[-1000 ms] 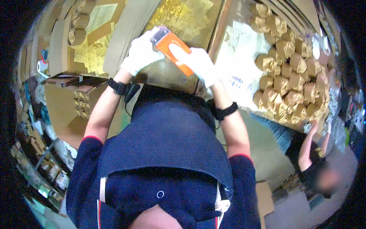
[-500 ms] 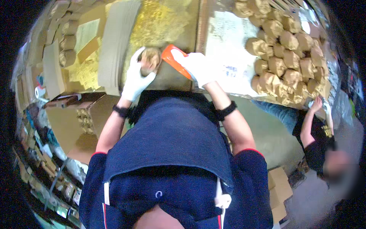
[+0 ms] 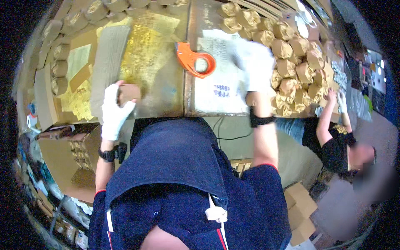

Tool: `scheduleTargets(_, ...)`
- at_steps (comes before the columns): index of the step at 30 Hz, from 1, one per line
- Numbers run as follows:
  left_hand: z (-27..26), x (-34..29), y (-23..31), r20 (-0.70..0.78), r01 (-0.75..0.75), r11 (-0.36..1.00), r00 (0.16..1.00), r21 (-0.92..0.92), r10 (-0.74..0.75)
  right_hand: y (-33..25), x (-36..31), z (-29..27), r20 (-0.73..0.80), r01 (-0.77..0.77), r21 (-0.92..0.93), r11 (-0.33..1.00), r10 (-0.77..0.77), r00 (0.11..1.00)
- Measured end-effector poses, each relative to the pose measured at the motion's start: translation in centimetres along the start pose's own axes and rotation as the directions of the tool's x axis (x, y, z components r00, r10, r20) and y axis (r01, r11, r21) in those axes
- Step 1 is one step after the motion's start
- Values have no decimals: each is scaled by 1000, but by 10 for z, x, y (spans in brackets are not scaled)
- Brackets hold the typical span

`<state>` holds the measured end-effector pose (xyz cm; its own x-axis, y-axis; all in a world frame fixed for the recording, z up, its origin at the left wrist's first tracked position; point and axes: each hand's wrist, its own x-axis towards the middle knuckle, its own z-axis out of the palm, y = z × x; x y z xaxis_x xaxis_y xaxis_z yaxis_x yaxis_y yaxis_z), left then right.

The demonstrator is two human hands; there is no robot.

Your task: Packaging and taping paper-wrapped items into boxes.

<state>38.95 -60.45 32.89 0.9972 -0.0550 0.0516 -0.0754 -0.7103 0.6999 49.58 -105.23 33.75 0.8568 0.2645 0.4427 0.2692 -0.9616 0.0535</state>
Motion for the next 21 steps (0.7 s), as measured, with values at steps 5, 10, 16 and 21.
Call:
scheduleTargets(5, -87, 9, -53, -227, 303, 949, 934, 89, -277, 230, -8, -114, 46, 81, -731, 677, -70, 997)
scheduleTargets(10, -139, 25, -170, -366, 608, 713, 789, 349, -493, 397, -16, -81, 205, -607, -458, 649, 742, 638)
scheduleTargets(16, -142, 66, -217, -599, 770, 460, 635, 442, -488, 459, 6, -70, 737, -831, -249, 498, 654, 171)
scheduleTargets(21, -177, 13, -280, -419, 518, 652, 850, 554, -319, 425, 9, -64, 705, -934, -100, 343, 687, 177)
